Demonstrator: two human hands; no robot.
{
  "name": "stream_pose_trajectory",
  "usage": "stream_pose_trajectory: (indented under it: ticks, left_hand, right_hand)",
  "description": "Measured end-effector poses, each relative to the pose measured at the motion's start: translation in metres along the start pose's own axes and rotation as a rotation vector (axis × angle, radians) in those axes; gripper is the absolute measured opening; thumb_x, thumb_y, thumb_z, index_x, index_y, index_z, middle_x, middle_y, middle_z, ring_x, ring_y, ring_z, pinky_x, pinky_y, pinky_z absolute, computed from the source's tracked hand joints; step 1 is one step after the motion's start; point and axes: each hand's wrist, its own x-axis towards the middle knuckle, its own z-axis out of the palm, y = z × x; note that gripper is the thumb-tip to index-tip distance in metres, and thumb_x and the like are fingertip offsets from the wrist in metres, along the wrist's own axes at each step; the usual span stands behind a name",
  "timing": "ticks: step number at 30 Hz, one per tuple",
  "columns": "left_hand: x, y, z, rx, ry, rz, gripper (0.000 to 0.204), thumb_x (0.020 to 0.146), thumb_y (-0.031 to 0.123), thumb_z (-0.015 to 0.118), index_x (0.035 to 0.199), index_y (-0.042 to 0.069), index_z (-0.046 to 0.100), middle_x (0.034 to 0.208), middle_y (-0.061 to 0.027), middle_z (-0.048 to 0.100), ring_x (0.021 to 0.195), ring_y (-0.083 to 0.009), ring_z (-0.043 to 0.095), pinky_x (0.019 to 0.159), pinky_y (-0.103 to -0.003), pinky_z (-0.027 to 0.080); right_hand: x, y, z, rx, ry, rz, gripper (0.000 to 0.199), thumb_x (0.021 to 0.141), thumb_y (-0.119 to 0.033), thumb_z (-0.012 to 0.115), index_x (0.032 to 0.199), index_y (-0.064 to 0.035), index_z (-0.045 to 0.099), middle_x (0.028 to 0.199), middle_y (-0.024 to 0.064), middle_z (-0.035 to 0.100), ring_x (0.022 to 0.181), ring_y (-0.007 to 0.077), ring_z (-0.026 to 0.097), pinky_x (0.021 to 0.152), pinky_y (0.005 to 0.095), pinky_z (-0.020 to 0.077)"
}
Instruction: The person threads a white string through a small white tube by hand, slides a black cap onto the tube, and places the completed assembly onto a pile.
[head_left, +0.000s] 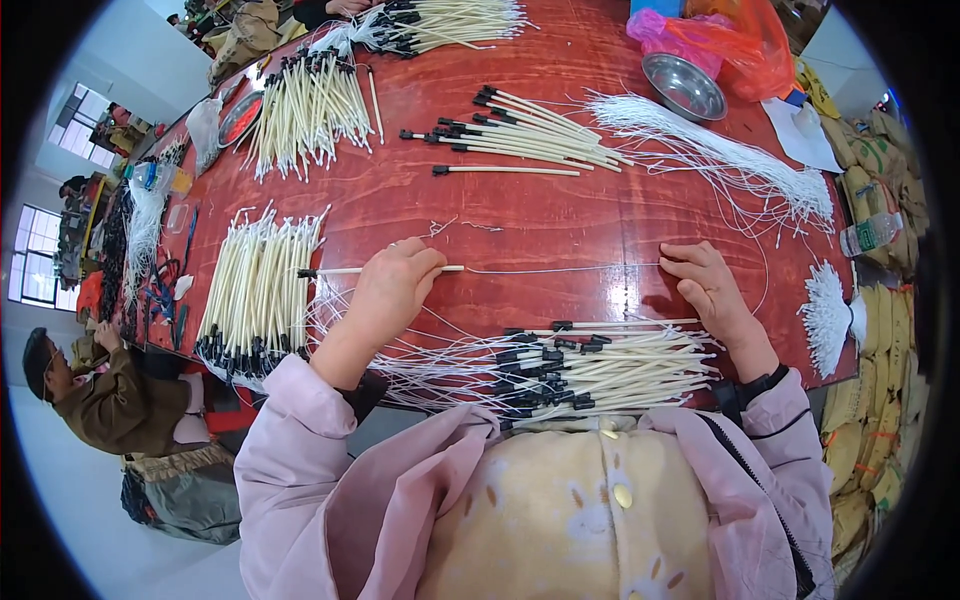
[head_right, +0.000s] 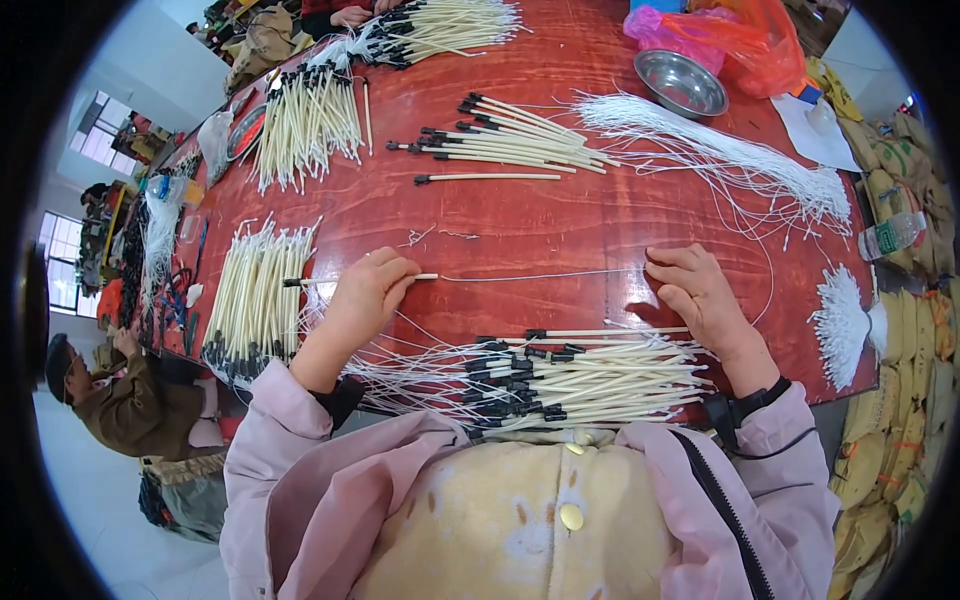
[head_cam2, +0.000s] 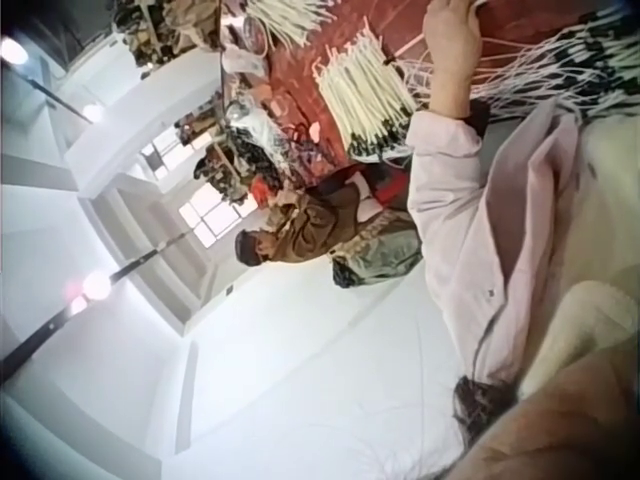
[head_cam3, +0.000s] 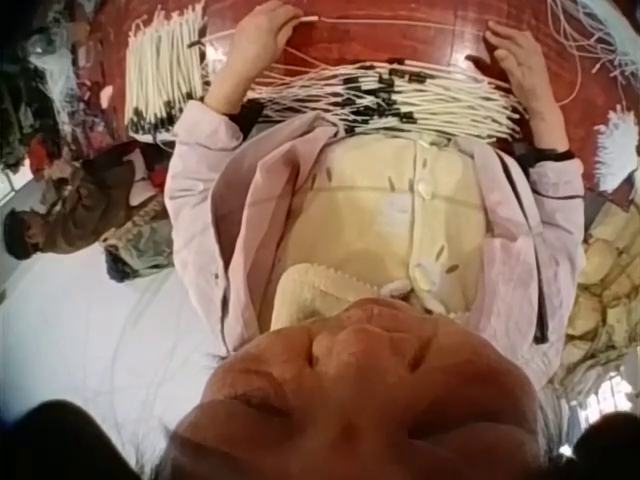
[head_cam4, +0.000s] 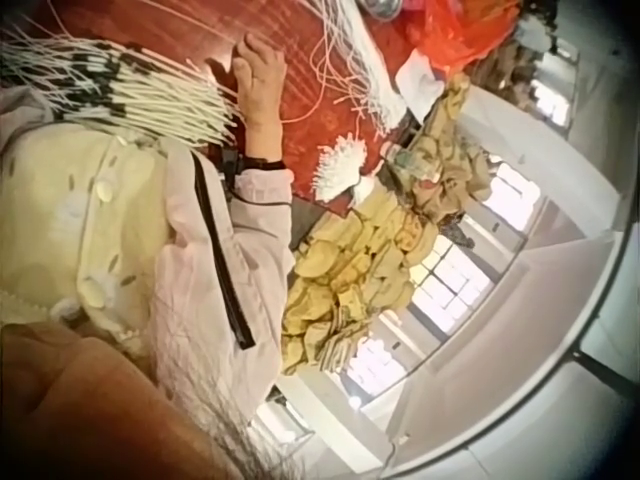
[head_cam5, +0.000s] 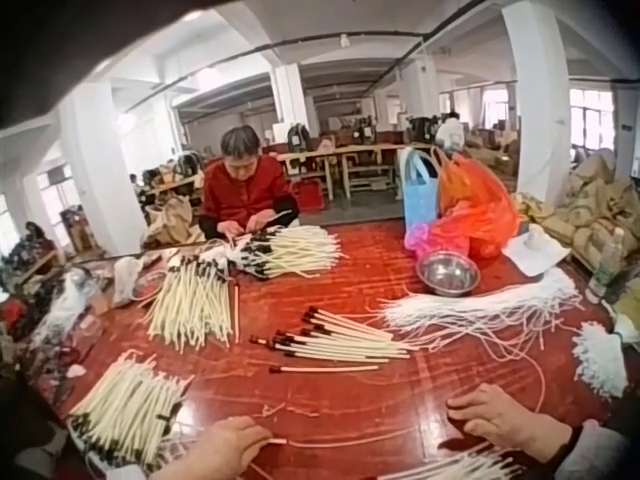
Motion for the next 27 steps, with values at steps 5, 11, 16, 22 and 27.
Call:
stream_pose_trajectory:
  ticks: [5,11,16,22,27]
  left_hand:
    - [0.002,0.000,0.001,0.000,-0.010,0.007,0.010,0.090,0.007,0.065,0.099,0.003,0.069,0.090,-0.0155,0.064,0.087,-0.0384,0.063,0.075,-0.046,0.051]
    - [0.004,-0.001,0.005,-0.004,-0.025,0.010,0.010,0.090,0.006,0.065,0.099,0.003,0.070,0.093,-0.0153,0.064,0.087,-0.0382,0.064,0.075,-0.045,0.052]
    - [0.005,0.006,0.009,-0.026,-0.028,-0.004,0.010,0.091,0.008,0.066,0.100,0.005,0.070,0.096,-0.0142,0.063,0.087,-0.0375,0.064,0.074,-0.045,0.052]
    - [0.020,0.013,0.013,0.072,-0.187,0.099,0.012,0.086,0.008,0.065,0.098,0.007,0.067,0.092,-0.0120,0.059,0.088,-0.0347,0.064,0.076,-0.047,0.052]
    - [0.019,0.008,0.012,0.127,-0.232,0.235,0.015,0.088,0.009,0.066,0.103,0.008,0.068,0.093,-0.0116,0.060,0.087,-0.0349,0.064,0.074,-0.045,0.052]
  right_hand:
    - [0.000,-0.003,0.001,0.007,0.011,0.010,0.047,0.102,-0.040,0.052,0.124,-0.0017,0.070,0.138,0.0116,0.061,0.126,0.0310,0.053,0.114,0.0441,0.0331]
    - [-0.001,-0.002,0.005,0.003,0.022,-0.010,0.047,0.102,-0.039,0.053,0.124,-0.0014,0.070,0.139,0.0117,0.060,0.126,0.0319,0.051,0.110,0.0427,0.0363]
    - [0.000,-0.005,0.006,-0.024,0.000,-0.017,0.046,0.101,-0.037,0.054,0.128,-0.0024,0.068,0.142,0.0113,0.058,0.127,0.0316,0.051,0.112,0.0428,0.0340]
    - [-0.003,-0.009,0.009,-0.060,-0.010,-0.018,0.046,0.101,-0.036,0.054,0.132,-0.0032,0.065,0.144,0.0110,0.057,0.126,0.0316,0.050,0.112,0.0428,0.0324]
    - [-0.003,-0.010,0.010,-0.070,0.010,-0.025,0.045,0.100,-0.032,0.055,0.133,-0.0031,0.064,0.145,0.0113,0.057,0.125,0.0314,0.050,0.111,0.0425,0.0331]
